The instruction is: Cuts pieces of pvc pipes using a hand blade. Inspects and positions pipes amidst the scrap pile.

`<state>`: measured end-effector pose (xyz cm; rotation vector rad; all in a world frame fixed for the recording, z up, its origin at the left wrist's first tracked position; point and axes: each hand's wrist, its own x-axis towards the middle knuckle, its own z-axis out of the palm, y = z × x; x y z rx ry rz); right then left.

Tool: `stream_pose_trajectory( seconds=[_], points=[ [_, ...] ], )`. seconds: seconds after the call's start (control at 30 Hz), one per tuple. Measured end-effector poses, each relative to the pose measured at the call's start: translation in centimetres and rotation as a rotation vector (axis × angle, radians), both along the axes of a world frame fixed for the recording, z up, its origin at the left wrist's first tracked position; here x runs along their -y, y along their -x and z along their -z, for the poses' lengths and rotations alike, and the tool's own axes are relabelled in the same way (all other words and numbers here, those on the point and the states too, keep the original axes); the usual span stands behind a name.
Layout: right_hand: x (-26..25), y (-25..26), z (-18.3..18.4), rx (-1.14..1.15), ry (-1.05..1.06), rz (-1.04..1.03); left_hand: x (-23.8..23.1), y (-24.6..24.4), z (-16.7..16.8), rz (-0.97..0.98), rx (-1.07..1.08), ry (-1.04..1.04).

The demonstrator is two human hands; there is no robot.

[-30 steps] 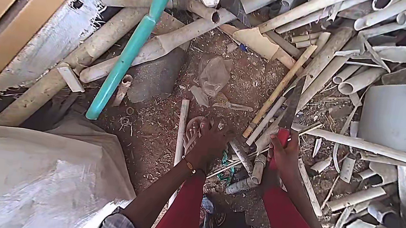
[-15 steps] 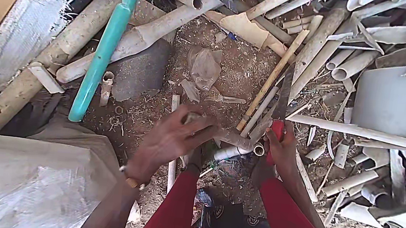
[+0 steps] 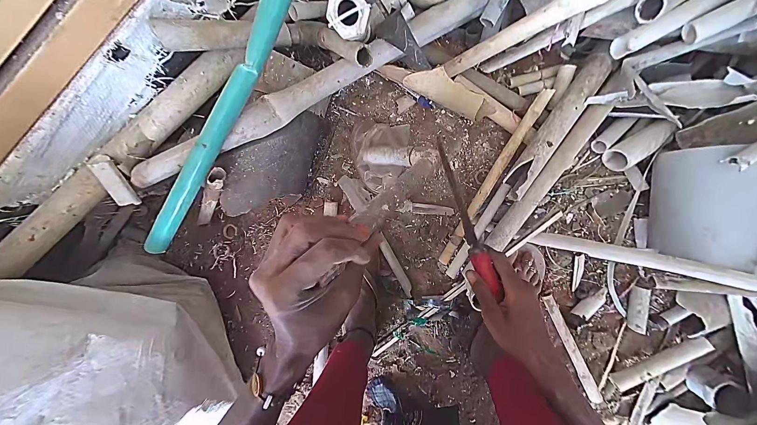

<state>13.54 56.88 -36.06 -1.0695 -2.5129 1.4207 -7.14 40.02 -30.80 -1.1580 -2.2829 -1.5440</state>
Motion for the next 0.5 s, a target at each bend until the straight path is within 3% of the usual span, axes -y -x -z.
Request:
stream_pose_trajectory(
  seconds=[0.17,0.27,0.37,0.5],
  points=[
    [0.0,0.7,-2.9,-0.176,-0.112,-0.015,0.6,-1.7,-1.9,-0.003,0.109,-0.124],
    [-0.2,1.1,-3.8,-0.251,-0.106,-0.009,-0.4,-2.7,-0.7,0.083,0.094,-0.038],
    [-0.2,1.1,-2.8,-0.111,-0.166,-0.108,-1.5,-2.7,1.8,0.022,0.173,0.044],
    [0.2,0.4,-1.6,0.002,-0.147,-0.170,-1.9,-2.3,0.8,0.036,0.105,0.249]
  ],
)
